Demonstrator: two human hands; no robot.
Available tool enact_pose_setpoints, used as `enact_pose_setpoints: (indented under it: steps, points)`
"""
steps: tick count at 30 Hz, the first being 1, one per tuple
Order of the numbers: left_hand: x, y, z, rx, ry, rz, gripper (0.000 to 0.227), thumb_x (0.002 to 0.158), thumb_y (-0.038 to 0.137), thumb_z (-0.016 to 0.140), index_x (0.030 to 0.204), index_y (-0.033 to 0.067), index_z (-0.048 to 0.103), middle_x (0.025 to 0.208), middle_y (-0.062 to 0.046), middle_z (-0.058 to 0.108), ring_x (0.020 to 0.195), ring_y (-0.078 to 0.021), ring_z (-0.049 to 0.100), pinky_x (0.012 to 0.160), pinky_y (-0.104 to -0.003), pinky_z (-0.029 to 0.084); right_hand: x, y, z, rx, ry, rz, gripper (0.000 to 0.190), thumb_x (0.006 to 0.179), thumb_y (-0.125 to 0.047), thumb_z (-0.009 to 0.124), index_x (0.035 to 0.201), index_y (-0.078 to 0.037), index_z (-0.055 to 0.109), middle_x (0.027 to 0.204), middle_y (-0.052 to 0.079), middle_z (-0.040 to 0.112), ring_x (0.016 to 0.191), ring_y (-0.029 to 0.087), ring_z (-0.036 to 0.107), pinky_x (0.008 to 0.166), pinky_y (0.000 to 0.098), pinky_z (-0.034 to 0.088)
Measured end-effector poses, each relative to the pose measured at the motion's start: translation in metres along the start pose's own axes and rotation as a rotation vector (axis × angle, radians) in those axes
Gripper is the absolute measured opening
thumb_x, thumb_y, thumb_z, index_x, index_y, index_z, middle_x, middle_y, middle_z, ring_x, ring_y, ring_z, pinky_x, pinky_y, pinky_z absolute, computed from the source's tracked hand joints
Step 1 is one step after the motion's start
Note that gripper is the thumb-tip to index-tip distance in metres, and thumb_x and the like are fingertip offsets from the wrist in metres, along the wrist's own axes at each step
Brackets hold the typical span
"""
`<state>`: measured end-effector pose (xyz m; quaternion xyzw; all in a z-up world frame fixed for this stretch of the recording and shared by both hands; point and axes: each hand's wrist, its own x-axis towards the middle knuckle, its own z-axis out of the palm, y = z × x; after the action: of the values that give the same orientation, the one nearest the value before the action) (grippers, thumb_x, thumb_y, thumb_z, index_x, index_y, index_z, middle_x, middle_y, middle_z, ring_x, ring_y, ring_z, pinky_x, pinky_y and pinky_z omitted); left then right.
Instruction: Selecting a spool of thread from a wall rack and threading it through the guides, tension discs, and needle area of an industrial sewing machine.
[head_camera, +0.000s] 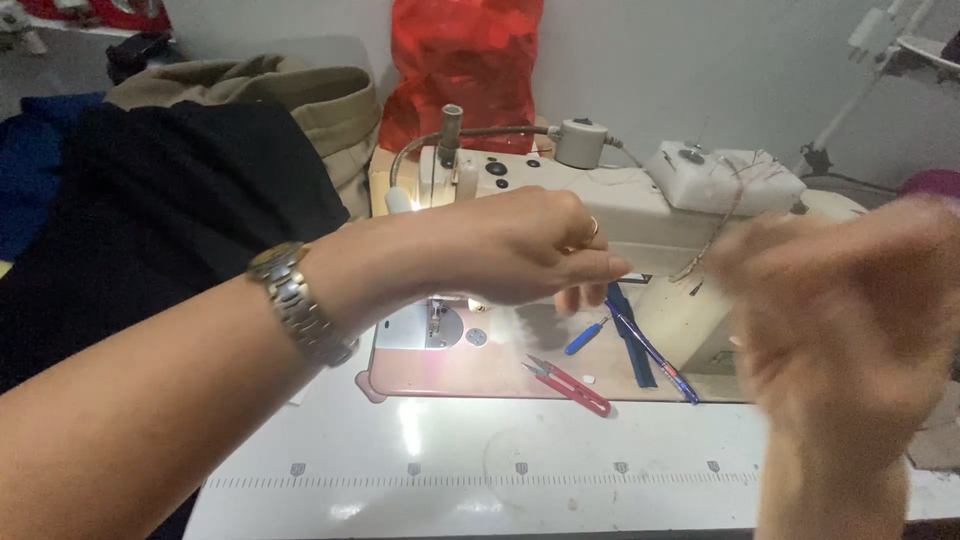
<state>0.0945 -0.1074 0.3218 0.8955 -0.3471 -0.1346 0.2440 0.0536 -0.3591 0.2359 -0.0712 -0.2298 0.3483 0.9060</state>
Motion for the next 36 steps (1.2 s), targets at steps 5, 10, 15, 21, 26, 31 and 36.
enact_pose_setpoints:
  steps: [5,10,15,21,26,31,36]
  points:
    - [0.007,-0.009,-0.004,0.177,0.19,-0.047,0.053,0.099,0.043,0.042,0.067,0.0077,0.064,0.081,-0.008,0.067,0.072,-0.0275,0.062,0.065,-0.042,0.046,0.031,0.008,-0.039,-1.319,0.53,-0.86,0.01,0.099,-0.011,0.059,0.093,-0.018,0.06,0.087,-0.002,0.063,0.079,0.014,0.059,0.078,0.0333,0.055]
    - [0.02,-0.03,-0.002,0.339,0.345,0.184,0.045,0.097,0.034,0.048,0.068,0.0057,0.066,0.052,-0.008,0.059,0.051,-0.0248,0.065,0.053,-0.041,0.055,0.053,0.049,-0.073,-1.504,0.547,-0.473,0.014,0.099,-0.009,0.045,0.092,-0.006,0.057,0.097,0.022,0.066,0.065,0.01,0.054,0.079,0.0373,0.052]
    - [0.023,-0.029,0.003,0.486,0.355,0.183,0.038,0.095,0.033,0.053,0.076,0.0035,0.069,0.058,-0.012,0.063,0.056,-0.0303,0.069,0.054,-0.045,0.056,0.069,0.058,-0.085,-1.473,0.515,-0.224,0.013,0.098,-0.008,0.049,0.1,-0.001,0.059,0.071,0.007,0.05,0.056,0.009,0.046,0.073,0.0327,0.048]
    - [0.018,-0.027,0.02,0.7,0.37,0.159,0.028,0.08,0.032,0.073,0.075,0.0055,0.069,0.061,-0.012,0.064,0.06,-0.0305,0.069,0.054,-0.052,0.056,0.075,0.043,-0.113,-1.605,0.502,-0.142,0.017,0.096,-0.004,0.047,0.104,-0.002,0.061,0.065,0.001,0.041,0.058,0.011,0.043,0.074,0.0318,0.046]
    - [-0.015,-0.033,0.072,0.818,0.297,-0.065,0.033,0.069,0.0,0.072,0.055,0.0264,0.057,0.068,0.01,0.049,0.055,-0.0117,0.054,0.04,-0.027,0.038,0.085,0.071,-0.057,-1.657,0.531,-0.121,0.035,0.067,0.011,0.027,0.078,-0.008,0.054,0.072,-0.002,0.046,0.065,0.01,0.035,0.056,0.0243,0.031]
    - [-0.039,-0.056,0.083,0.849,0.499,0.015,0.037,0.055,-0.007,0.073,0.052,0.0252,0.055,0.063,0.003,0.044,0.036,-0.0134,0.039,0.032,-0.031,0.03,0.085,0.072,-0.056,-1.795,0.647,-0.197,0.015,0.091,-0.015,0.053,0.079,-0.009,0.059,0.084,0.005,0.067,0.069,0.011,0.051,0.071,0.0259,0.042]
    - [-0.019,-0.057,0.059,0.876,0.63,0.125,0.032,0.064,-0.003,0.076,0.056,0.0232,0.06,0.066,0.006,0.051,0.041,-0.0183,0.05,0.031,-0.033,0.032,0.085,0.074,-0.07,-1.781,0.528,-0.177,0.016,0.089,-0.008,0.047,0.074,-0.012,0.047,0.058,-0.001,0.045,0.059,0.011,0.045,0.065,0.026,0.042]
